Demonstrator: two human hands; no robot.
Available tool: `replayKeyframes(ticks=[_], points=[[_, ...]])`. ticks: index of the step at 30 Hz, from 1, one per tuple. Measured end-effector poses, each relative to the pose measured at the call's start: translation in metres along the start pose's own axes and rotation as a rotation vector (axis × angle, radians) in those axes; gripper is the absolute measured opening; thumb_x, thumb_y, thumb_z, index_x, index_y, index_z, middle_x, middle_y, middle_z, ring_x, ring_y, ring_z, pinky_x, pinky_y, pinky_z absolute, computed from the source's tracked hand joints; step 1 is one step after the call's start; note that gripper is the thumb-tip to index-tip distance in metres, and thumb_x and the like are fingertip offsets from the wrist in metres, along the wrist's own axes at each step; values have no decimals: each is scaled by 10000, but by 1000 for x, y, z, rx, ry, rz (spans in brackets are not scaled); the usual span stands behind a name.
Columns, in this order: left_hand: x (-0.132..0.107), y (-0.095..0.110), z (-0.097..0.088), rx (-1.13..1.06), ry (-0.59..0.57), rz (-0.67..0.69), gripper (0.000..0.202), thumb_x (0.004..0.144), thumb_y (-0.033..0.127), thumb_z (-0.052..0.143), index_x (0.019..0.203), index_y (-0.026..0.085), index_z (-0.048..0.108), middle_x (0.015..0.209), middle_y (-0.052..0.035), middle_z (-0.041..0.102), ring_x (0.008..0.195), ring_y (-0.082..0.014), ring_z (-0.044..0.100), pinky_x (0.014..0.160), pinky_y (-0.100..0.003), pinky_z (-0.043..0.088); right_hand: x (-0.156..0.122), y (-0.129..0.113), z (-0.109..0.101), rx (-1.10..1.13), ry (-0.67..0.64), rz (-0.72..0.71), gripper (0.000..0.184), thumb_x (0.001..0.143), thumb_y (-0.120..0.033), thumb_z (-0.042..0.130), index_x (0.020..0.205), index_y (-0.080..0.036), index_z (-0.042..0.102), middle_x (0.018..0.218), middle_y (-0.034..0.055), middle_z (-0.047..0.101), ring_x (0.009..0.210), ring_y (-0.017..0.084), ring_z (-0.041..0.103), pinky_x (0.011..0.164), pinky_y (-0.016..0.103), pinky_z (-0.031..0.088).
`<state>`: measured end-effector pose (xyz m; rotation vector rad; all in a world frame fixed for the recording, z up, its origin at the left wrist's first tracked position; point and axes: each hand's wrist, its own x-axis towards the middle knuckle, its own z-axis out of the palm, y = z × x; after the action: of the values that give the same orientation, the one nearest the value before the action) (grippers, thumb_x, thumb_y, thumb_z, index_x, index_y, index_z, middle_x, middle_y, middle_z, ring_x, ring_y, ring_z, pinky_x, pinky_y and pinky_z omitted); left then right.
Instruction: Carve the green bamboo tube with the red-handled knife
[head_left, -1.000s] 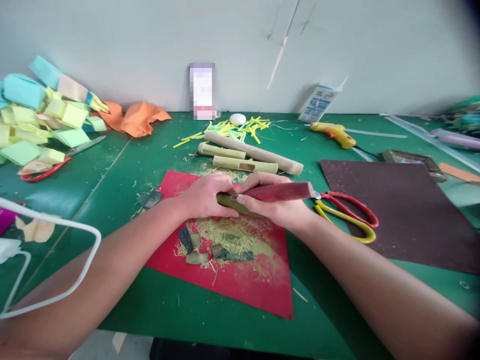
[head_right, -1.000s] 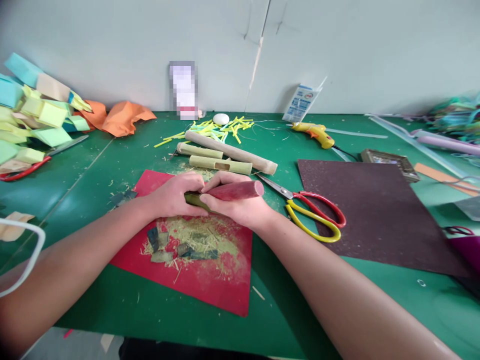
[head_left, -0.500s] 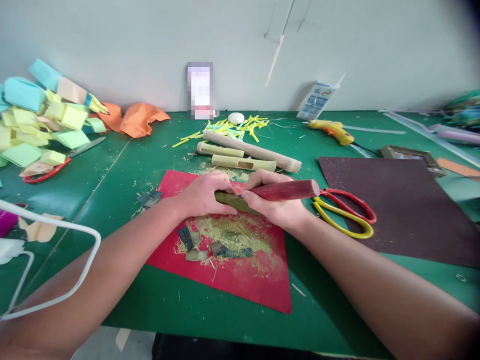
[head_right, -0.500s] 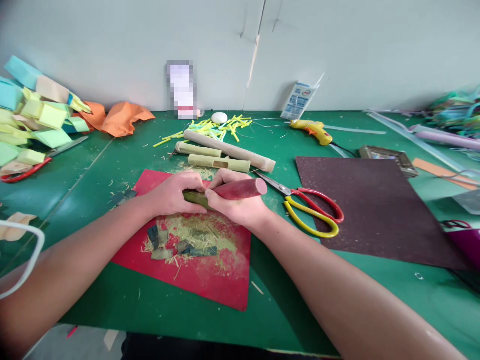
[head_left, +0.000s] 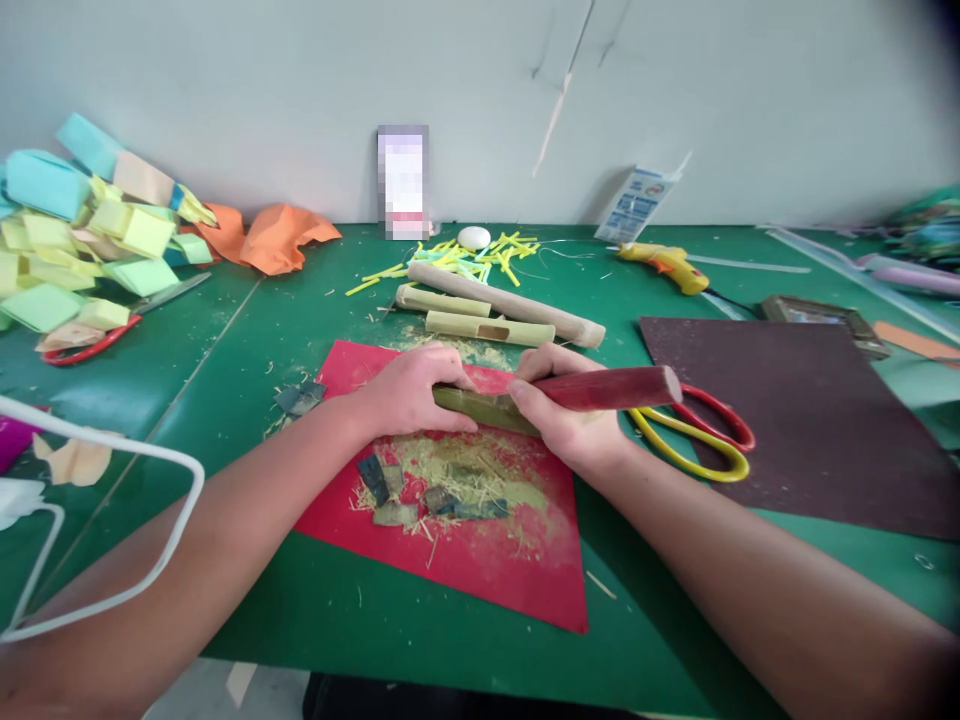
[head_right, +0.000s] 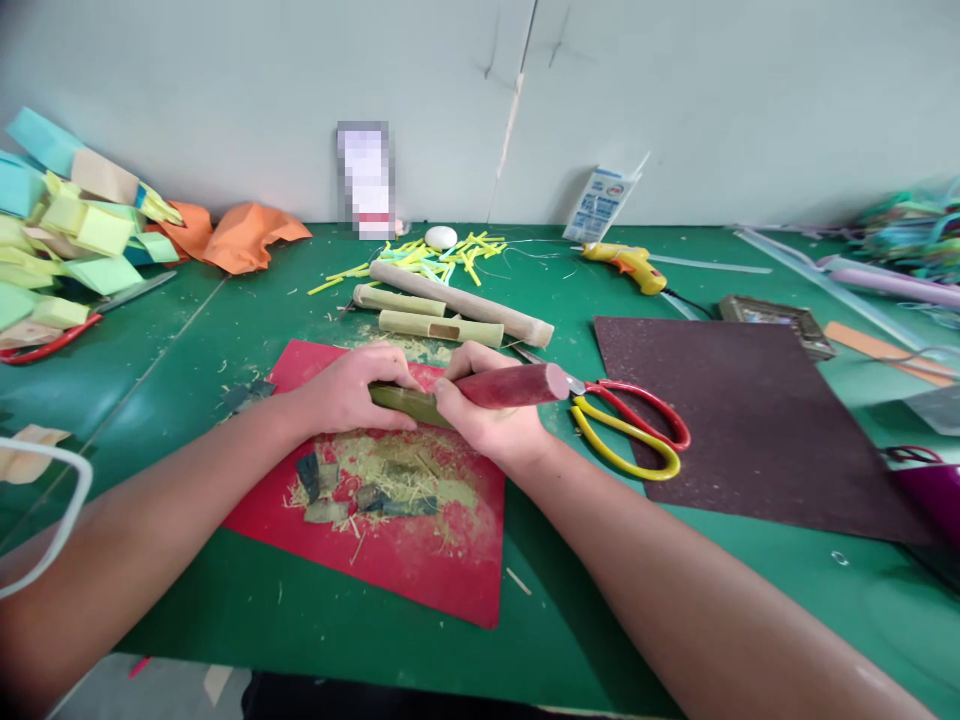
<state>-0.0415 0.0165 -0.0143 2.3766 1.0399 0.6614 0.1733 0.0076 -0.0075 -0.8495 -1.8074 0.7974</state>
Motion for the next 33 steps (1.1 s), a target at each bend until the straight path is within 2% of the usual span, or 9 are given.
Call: replayKeyframes(ticks=[3,10,21,33], points=[[0,-2,1,-2,4,24,333,715,464,773,905,203,689,840,-15,598,844,-180,552,765,-318,429,1,-3,0,-18,14,12,169,780,-282,655,651,-220,565,640,-13,600,573,123,527,540,276,437],[1,-2,2,-11,16,36,333,716,455,775,874,189,651,837,-8,595,835,-171,549,754,-308,426,7,-8,2,-40,-95,52,126,747,-332,743,764,-214,702,753,3,725,652,142,649,607,262,525],[0,-3,2,-23,27,44,327,704,442,787,849,188,640,832,-5,592,828,-169,553,745,-310,429,8,-7,2,47,-137,95,146,742,-343,770,803,-221,720,816,10,757,705,158,699,661,273,575],[1,-3,2,-18,26,28,316,703,434,783,844,192,637,825,-3,584,821,-168,547,738,-314,430,7,-5,3,80,-138,139,180,734,-371,780,810,-218,724,832,18,753,739,171,703,700,296,574]])
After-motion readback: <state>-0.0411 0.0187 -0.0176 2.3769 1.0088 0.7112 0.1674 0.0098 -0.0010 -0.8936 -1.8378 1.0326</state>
